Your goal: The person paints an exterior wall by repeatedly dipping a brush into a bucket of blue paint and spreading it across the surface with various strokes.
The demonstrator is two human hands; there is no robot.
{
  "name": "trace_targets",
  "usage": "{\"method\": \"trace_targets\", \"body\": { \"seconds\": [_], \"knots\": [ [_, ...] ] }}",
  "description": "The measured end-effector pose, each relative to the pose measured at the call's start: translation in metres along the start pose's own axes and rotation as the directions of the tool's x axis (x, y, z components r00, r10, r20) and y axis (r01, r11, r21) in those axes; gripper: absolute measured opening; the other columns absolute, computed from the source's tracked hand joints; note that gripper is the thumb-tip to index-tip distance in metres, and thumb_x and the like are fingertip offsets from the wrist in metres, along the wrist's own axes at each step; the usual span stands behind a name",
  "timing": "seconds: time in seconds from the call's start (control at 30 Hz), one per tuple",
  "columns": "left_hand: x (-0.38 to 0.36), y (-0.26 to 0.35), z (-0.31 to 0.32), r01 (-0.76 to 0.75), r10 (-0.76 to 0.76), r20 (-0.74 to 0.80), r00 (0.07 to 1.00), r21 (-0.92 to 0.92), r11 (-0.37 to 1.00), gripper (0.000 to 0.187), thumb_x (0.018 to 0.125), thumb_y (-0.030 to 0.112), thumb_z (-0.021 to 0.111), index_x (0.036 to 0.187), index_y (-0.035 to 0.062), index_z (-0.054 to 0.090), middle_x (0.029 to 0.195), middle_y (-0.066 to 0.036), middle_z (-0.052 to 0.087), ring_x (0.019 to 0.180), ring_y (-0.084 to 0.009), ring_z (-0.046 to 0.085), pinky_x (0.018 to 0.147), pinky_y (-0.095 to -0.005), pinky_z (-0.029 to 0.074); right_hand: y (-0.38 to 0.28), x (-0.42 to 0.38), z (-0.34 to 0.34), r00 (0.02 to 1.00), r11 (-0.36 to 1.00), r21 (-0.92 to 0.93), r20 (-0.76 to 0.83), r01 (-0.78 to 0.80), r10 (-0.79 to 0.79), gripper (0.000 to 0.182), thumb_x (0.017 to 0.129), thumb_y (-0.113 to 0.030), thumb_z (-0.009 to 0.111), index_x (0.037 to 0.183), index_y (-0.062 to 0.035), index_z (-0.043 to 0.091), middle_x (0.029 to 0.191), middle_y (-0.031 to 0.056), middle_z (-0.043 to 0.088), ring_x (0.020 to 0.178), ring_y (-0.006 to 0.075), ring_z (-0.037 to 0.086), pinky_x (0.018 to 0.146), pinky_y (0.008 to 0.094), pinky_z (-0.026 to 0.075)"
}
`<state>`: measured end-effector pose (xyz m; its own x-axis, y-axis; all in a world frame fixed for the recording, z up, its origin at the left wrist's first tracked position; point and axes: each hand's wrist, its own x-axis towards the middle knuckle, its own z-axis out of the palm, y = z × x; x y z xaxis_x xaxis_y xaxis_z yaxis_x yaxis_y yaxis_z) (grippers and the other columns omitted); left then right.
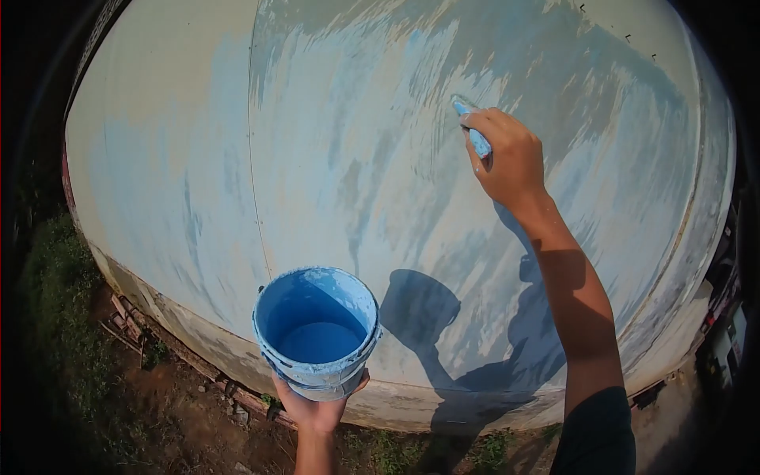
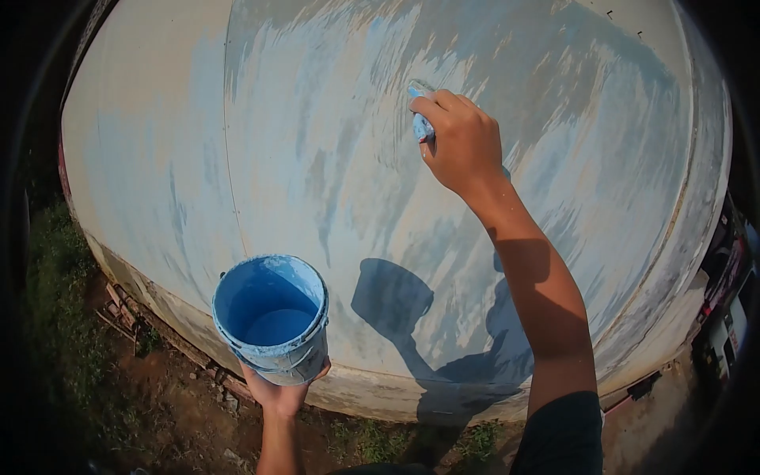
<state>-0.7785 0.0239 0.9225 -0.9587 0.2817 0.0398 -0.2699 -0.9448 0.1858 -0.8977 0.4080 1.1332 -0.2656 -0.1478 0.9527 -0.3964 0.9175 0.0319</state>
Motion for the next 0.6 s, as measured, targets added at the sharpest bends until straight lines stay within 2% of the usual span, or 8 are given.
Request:
{"method": "trace_targets", "body": {
  "seconds": [0.07, 0.2, 0.27, 0.33, 0.37, 0.43, 0.57, 0.6],
  "knots": [
    [0.005, -0.002, -0.005, -0.013, 0.014, -0.026, 1.000, 0.039, 0.999, 0.087, 0.100, 0.074, 0.046, 0.166, 0.0195, 0.033, 0.170, -0.015, 0.034, 0.145, -0.0414, 0.042, 0.098, -0.0763, 0.037, -0.003, -0.014, 0.011, 0.999, 0.983, -0.180, 0.013, 0.039, -0.038, 0.029, 0.084, -0.005, 0.081, 0.113, -0.0085, 0.076, 0.116, 0.0119, 0.077, 0.103, 0.0331, 0.075, 0.076, 0.0435, 0.062],
    [0.012, 0.001, -0.020, 0.018, -0.017, 0.011, 1.000, -0.091, 0.996, 0.084, 0.102, 0.071, 0.046, 0.166, 0.0180, 0.034, 0.169, -0.015, 0.036, 0.144, -0.0435, 0.044, 0.100, -0.0780, 0.038, -0.014, -0.076, 0.070, 0.985, 0.979, -0.115, 0.030, 0.170, -0.168, 0.031, 0.082, -0.004, 0.080, 0.113, -0.0076, 0.076, 0.119, 0.0132, 0.077, 0.105, 0.0327, 0.075, 0.075, 0.0425, 0.062],
    [0.015, 0.007, -0.023, 0.006, -0.013, 0.052, 0.999, 0.122, 0.993, 0.081, 0.104, 0.068, 0.045, 0.165, 0.0150, 0.036, 0.168, -0.016, 0.038, 0.145, -0.0457, 0.046, 0.108, -0.0807, 0.038, -0.041, -0.092, 0.071, 0.979, 0.982, -0.032, 0.093, 0.184, -0.181, 0.032, 0.083, -0.003, 0.080, 0.114, -0.0063, 0.076, 0.118, 0.0151, 0.077, 0.103, 0.0330, 0.075, 0.074, 0.0420, 0.062],
    [0.019, 0.014, -0.029, -0.022, 0.018, 0.027, 0.999, 0.140, 0.990, 0.077, 0.106, 0.064, 0.046, 0.162, 0.0126, 0.042, 0.166, -0.016, 0.044, 0.146, -0.0427, 0.048, 0.119, -0.0726, 0.037, -0.067, -0.093, 0.065, 0.894, 0.915, 0.353, 0.447, -0.194, 0.018, 0.026, 0.085, -0.002, 0.081, 0.110, -0.0008, 0.076, 0.107, 0.0187, 0.078, 0.091, 0.0347, 0.076, 0.080, 0.0377, 0.061],
    [0.021, 0.016, -0.033, -0.034, 0.033, 0.012, 0.999, 0.139, 0.990, 0.076, 0.106, 0.064, 0.046, 0.161, 0.0122, 0.044, 0.165, -0.015, 0.045, 0.146, -0.0413, 0.049, 0.120, -0.0697, 0.038, -0.072, -0.094, 0.063, 0.893, 0.911, 0.364, 0.450, -0.194, 0.010, 0.026, 0.085, -0.002, 0.081, 0.110, -0.0008, 0.076, 0.107, 0.0187, 0.078, 0.091, 0.0347, 0.076, 0.080, 0.0377, 0.061],
    [0.023, 0.017, -0.040, -0.062, 0.066, -0.024, 0.998, 0.139, 0.988, 0.074, 0.106, 0.063, 0.047, 0.159, 0.0114, 0.047, 0.163, -0.014, 0.047, 0.146, -0.0384, 0.049, 0.121, -0.0640, 0.039, -0.078, -0.092, 0.057, 0.846, 0.656, 0.590, 0.513, -0.470, 0.144, 0.021, 0.092, -0.007, 0.079, 0.111, 0.0015, 0.076, 0.099, 0.0169, 0.079, 0.082, 0.0262, 0.076, 0.076, 0.0342, 0.059],
    [0.026, 0.014, -0.041, -0.121, 0.135, -0.085, 0.987, 0.150, 0.981, 0.071, 0.107, 0.062, 0.048, 0.155, 0.0103, 0.052, 0.161, -0.013, 0.051, 0.145, -0.0342, 0.051, 0.123, -0.0555, 0.040, -0.090, -0.084, 0.034, 0.866, 0.517, 0.695, 0.412, -0.499, 0.282, 0.016, 0.094, -0.007, 0.076, 0.107, 0.0032, 0.077, 0.100, 0.0152, 0.080, 0.084, 0.0190, 0.074, 0.074, 0.0316, 0.057],
    [0.026, 0.012, -0.039, -0.130, 0.141, -0.073, 0.987, 0.138, 0.982, 0.071, 0.107, 0.061, 0.048, 0.156, 0.0098, 0.052, 0.161, -0.013, 0.051, 0.145, -0.0343, 0.051, 0.123, -0.0554, 0.040, -0.096, -0.083, 0.027, 0.852, 0.356, 0.787, 0.385, -0.503, 0.354, 0.015, 0.093, -0.004, 0.075, 0.105, 0.0047, 0.077, 0.100, 0.0153, 0.079, 0.085, 0.0185, 0.073, 0.073, 0.0314, 0.057]
  ]
}}
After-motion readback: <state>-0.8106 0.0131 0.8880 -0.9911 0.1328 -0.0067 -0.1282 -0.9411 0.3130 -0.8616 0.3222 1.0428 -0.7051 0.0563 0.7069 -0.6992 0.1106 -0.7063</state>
